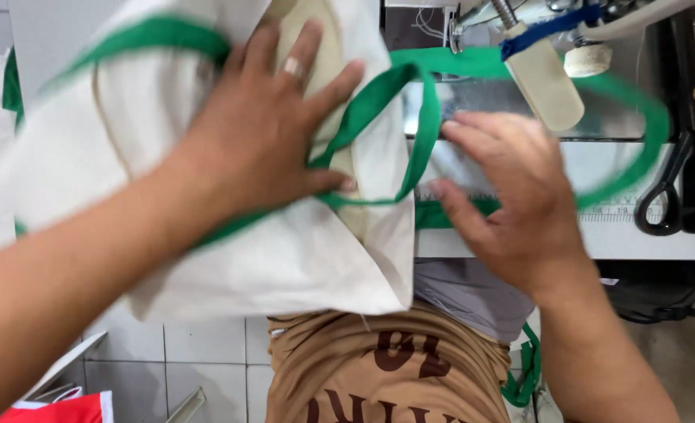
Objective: Sewing green fabric straps onto a white canvas tote bag using an industrial sewing machine.
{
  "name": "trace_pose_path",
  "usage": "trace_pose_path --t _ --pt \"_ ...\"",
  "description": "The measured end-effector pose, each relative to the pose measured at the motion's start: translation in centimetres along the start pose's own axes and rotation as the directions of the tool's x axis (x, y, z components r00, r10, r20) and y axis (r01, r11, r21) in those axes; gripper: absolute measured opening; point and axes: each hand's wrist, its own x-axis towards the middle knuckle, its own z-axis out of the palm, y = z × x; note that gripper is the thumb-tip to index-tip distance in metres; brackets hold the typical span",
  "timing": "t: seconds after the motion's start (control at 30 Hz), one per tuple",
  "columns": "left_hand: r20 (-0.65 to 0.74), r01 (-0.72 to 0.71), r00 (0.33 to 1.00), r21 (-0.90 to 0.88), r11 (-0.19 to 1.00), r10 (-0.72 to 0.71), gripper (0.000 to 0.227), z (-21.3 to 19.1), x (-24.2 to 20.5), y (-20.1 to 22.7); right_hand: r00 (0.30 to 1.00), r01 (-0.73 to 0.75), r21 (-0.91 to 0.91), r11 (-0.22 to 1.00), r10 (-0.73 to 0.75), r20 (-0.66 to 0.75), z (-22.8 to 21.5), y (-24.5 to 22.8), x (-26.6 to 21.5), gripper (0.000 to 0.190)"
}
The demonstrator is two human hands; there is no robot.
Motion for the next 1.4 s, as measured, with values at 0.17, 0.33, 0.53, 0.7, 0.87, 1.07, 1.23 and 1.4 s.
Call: trace_pose_path --t 0.17,0.33,0.53,0.7,0.87,1.07,1.23,1.4 --pt "0.038 0.159 0.987 -0.096 0.982 -0.156 0.128 2.1 -4.5 4.8 1.000 -0.008 -0.037 0.999 0.009 0.020 3.2 -2.2 -0.2 0.078" --pt "0.566 0.371 0.821 -0.433 0.821 -0.073 0.078 -7.2 -3.1 -0.2 0.992 0.125 0.003 0.992 -0.125 -0.016 3.9 -5.1 0.3 0.022" --pt "-0.186 -0.333 0.937 -0.232 0.914 0.295 0.032 0.3 0.2 -5.3 0.795 0.247 0.819 0.518 -0.591 0.134 4.6 -11.2 -0.3 0.031" --pt "-0.322 -0.360 0.900 -0.164 0.918 0.295 0.033 0.6 -1.0 -4.3 0.955 0.011 0.571 0.821 0.161 -0.249 6.6 -10.3 -4.3 0.017" --pt "-0.393 -0.404 0.825 0.092 0.910 0.406 0.011 2.5 -0.5 -2.7 0.992 -0.098 0.146 0.984 0.109 -0.067 7.6 -4.8 -4.0 0.015" --pt "-0.414 -0.308 0.863 0.025 0.951 0.290 0.018 3.4 -0.6 0.3 0.900 -0.345 0.215 0.913 0.258 0.350 0.3 1.6 -2.0 0.037" --pt "-0.308 -0.306 0.926 -0.267 0.914 0.220 0.036 1.1 0.3 -0.2 0.881 -0.423 0.533 0.733 0.193 0.432 0.6 -6.4 -0.5 0.078" --pt "-0.070 -0.229 0.973 -0.441 0.868 0.221 0.039 -2.4 1.4 -0.5 0.947 0.316 0.087 0.945 -0.320 0.039 6.0 -14.9 -3.5 0.020"
